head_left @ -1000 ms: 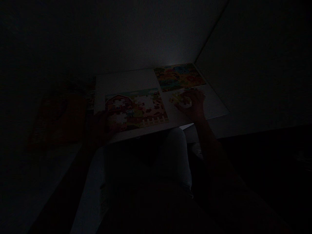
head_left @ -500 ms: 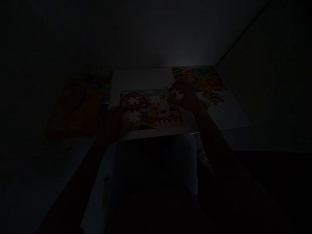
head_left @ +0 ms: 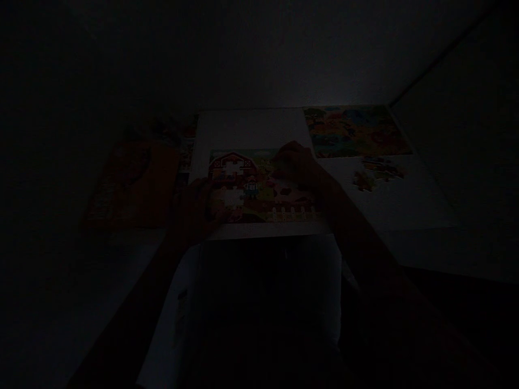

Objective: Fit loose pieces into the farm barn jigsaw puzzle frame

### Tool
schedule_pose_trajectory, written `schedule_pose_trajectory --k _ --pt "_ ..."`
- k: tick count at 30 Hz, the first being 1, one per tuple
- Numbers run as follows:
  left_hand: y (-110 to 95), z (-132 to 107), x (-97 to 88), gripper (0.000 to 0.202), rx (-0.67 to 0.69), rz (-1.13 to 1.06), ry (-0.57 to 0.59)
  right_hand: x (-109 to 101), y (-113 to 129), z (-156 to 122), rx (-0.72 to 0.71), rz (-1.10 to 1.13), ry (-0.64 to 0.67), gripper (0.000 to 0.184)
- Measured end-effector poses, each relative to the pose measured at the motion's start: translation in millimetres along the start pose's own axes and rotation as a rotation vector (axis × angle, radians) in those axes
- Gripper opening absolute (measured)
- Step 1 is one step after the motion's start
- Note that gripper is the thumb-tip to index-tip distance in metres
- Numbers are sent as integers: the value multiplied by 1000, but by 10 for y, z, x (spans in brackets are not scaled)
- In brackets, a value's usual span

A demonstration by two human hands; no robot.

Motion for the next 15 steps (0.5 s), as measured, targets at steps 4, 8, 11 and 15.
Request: schedule_pose_trajectory --k 4,8,11,15 --pt "-8 1 -3 87 6 -17 9 -32 156 -52 -26 -86 24 50" --pt "74 -24 34 84 25 -55 -24 -60 283 -148 -91 -171 98 43" --pt "105 59 52 82 80 -112 -72 -69 303 -195 -100 -214 147 44" --pt "-20 550 36 78 119 -190 -123 -116 327 -216 -106 -220 169 48"
Point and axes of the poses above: each hand's wrist, its own z-axis towards the middle knuckle, its own x-axis out of the palm, y = z × x, the point moved 4 cm from there along z, towards the middle knuckle, and after that the axes turned 12 degrees about -y, right-handed, at the moved point
